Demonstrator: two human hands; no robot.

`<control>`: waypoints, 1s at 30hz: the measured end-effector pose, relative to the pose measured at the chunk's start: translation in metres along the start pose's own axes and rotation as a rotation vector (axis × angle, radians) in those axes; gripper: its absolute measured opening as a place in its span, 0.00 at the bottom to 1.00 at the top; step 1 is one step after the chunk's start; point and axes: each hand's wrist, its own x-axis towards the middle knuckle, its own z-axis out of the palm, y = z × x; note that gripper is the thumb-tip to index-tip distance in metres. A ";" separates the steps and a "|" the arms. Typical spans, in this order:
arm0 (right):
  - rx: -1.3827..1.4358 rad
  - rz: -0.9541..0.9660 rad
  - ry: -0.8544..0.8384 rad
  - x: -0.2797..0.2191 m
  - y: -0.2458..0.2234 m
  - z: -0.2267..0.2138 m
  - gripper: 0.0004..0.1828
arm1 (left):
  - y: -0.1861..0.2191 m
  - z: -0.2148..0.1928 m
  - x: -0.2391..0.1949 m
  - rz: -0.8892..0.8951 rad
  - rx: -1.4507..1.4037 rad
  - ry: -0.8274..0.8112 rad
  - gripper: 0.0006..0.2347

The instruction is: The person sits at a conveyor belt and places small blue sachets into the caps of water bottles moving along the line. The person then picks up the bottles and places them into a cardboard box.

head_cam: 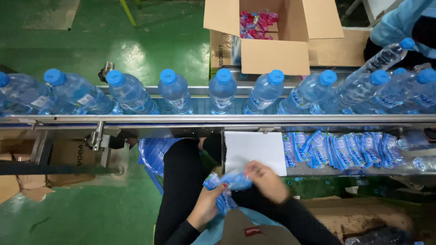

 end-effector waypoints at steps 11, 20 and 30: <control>-0.756 -0.927 1.225 0.033 -0.145 -0.219 0.10 | 0.010 -0.006 -0.002 -0.053 -0.087 -0.069 0.07; -0.167 -0.584 1.084 0.097 -0.104 -0.124 0.59 | 0.008 -0.014 0.005 -0.051 -0.128 -0.014 0.08; 0.696 -0.088 0.877 0.053 0.001 0.019 0.16 | -0.011 -0.027 0.022 0.044 0.157 0.121 0.12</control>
